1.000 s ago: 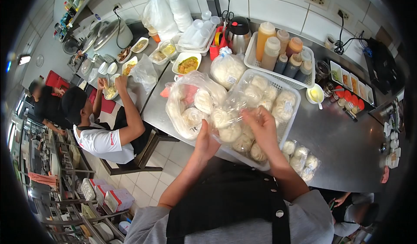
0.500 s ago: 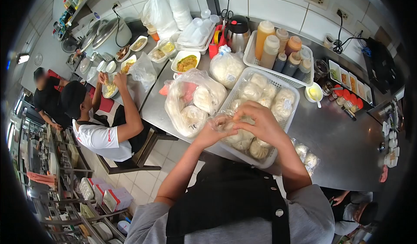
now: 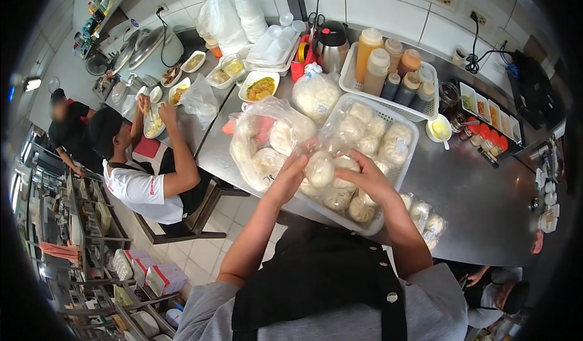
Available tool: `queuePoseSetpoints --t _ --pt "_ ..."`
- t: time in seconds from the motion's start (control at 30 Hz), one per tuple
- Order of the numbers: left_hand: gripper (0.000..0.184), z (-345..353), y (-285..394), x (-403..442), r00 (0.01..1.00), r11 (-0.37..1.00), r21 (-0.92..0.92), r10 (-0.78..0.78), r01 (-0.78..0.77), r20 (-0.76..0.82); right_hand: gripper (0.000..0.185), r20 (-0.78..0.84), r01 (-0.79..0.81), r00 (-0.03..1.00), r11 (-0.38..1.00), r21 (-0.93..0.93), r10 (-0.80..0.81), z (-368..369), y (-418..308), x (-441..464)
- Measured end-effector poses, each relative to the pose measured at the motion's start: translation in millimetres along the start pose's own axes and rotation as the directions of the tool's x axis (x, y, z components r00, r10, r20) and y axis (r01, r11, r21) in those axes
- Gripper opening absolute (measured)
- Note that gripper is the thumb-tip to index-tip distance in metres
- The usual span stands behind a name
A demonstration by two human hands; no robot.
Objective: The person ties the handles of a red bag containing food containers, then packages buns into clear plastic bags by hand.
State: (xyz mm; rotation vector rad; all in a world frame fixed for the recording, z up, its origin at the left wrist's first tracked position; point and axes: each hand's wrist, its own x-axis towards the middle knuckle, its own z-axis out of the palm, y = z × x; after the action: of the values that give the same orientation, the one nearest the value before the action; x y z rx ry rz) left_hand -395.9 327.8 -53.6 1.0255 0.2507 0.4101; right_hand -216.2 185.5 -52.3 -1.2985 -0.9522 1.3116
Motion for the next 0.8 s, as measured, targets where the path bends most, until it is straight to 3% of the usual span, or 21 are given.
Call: queuePoseSetpoints --t 0.1,0.17,0.3,0.33,0.4,0.47,0.5,0.57,0.63,0.7,0.77,0.8 --pt "0.079 7 -8 -3 0.998 0.998 -0.033 -0.057 0.058 0.040 0.057 -0.143 0.082 0.988 0.989 0.126 -0.064 6 1 2" --pt "0.079 12 -3 0 0.995 0.995 0.033 -0.094 0.095 -0.019 0.058 -0.074 -0.065 0.991 0.890 0.451 0.110 9 -5 1" --pt "0.073 12 3 2 0.984 0.976 0.164 -0.123 0.143 -0.127 0.062 0.060 -0.099 0.995 0.797 0.596 0.080 7 -4 -9" --pt "0.073 11 3 4 0.984 0.976 0.163 -0.123 0.144 -0.127 0.063 0.127 -0.075 0.992 0.758 0.648 -0.011 4 5 -9" --pt "0.064 12 6 7 0.989 0.989 -0.046 -0.138 0.141 0.056 0.064 0.187 -0.057 0.977 0.712 0.700 -0.105 5 13 -9" --pt "0.062 21 8 4 0.991 0.990 -0.059 -0.130 0.131 0.024 0.062 0.111 -0.034 0.992 0.701 0.712 -0.065 9 14 -8" --pt "0.060 26 10 3 0.993 0.990 -0.072 -0.119 0.118 -0.006 0.062 0.112 -0.034 0.992 0.702 0.711 -0.066 11 11 -7" --pt "0.057 31 10 1 0.991 0.984 -0.122 -0.132 0.129 -0.018 0.054 -0.091 0.017 0.995 0.855 0.519 0.036 15 2 -8" --pt "0.053 29 6 -3 0.988 0.975 -0.171 -0.149 0.141 -0.030 0.048 -0.095 0.031 0.995 0.909 0.415 0.010 14 2 -7" --pt "0.034 22 -2 -4 0.982 0.984 0.057 -0.161 0.167 -0.094 0.042 -0.098 0.046 0.995 0.951 0.306 -0.016 10 6 -3" --pt "0.031 23 -9 -3 0.982 0.982 0.132 -0.118 0.138 -0.147 0.041 -0.171 0.085 0.982 0.995 0.059 -0.074 -1 17 2" --pt "0.029 24 -10 -3 0.978 0.972 0.206 -0.071 0.112 -0.197 0.041 -0.169 0.086 0.983 0.995 0.058 -0.075 0 10 2"
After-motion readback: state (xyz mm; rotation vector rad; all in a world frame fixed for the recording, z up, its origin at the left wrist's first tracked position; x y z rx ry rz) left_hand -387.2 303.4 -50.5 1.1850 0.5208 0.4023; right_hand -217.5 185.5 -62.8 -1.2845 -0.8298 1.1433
